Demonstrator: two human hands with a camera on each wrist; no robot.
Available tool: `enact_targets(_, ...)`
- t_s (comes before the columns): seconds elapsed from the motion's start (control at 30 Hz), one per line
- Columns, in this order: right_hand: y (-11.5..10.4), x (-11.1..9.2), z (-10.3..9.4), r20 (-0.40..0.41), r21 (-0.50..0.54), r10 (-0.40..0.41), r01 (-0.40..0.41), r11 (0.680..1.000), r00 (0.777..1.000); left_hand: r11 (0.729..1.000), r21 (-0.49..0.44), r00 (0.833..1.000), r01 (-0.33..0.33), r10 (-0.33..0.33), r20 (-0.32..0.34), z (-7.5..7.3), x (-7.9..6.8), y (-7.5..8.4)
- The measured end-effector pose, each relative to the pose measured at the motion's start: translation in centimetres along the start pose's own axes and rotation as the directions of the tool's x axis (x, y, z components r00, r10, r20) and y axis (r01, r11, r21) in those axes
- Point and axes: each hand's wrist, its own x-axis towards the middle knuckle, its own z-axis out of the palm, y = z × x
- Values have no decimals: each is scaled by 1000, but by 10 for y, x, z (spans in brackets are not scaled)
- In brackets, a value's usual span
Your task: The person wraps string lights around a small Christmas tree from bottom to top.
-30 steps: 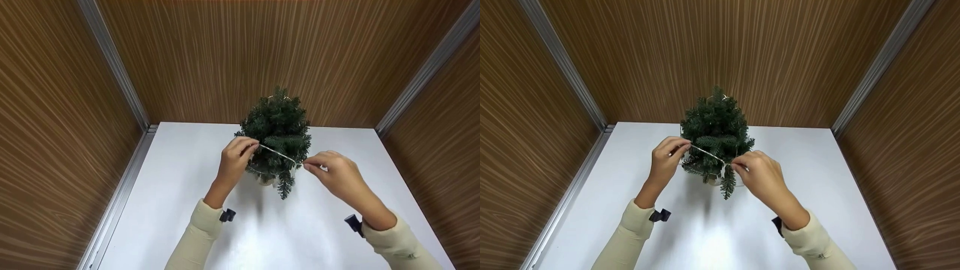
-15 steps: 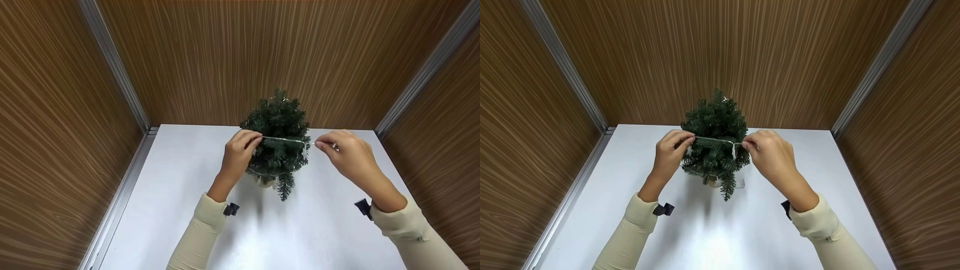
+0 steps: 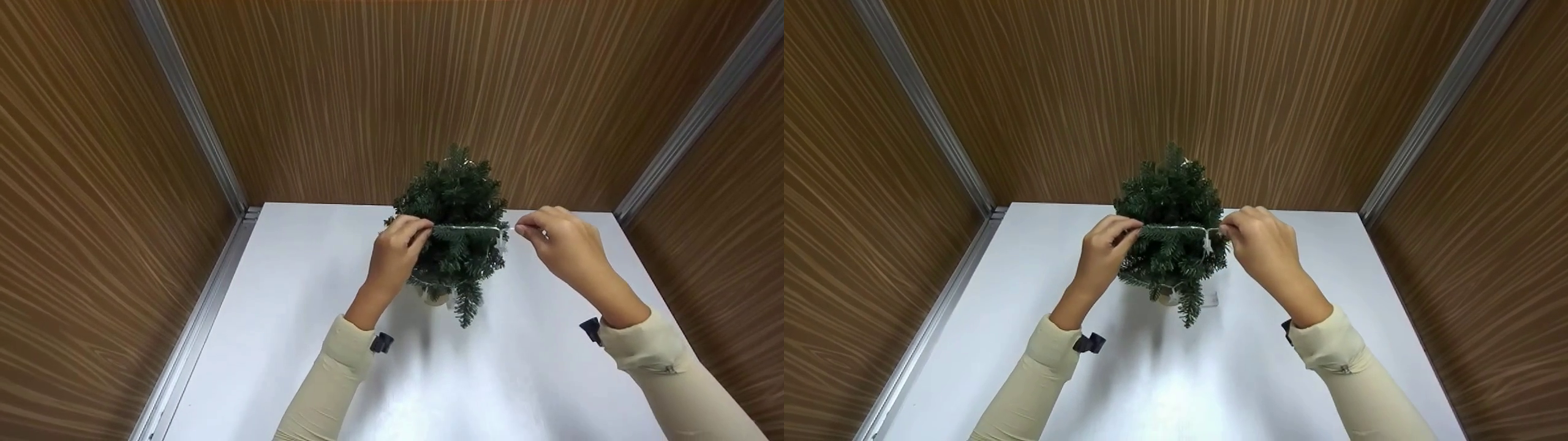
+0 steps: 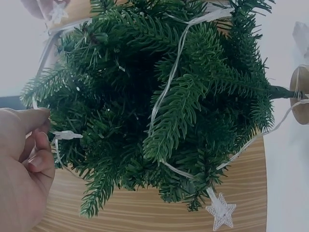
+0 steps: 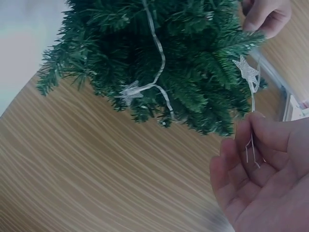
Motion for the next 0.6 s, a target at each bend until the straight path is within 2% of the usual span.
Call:
enact_targets(0.33,14,18,11,-42,-27,-12,11,1000,999,1000,-23,1000,19,-19,0,0,3,2)
enact_targets(0.6,20,17,29,-27,-36,-38,37,999,999,999,-25,999,33,-33,16,-1,4,5)
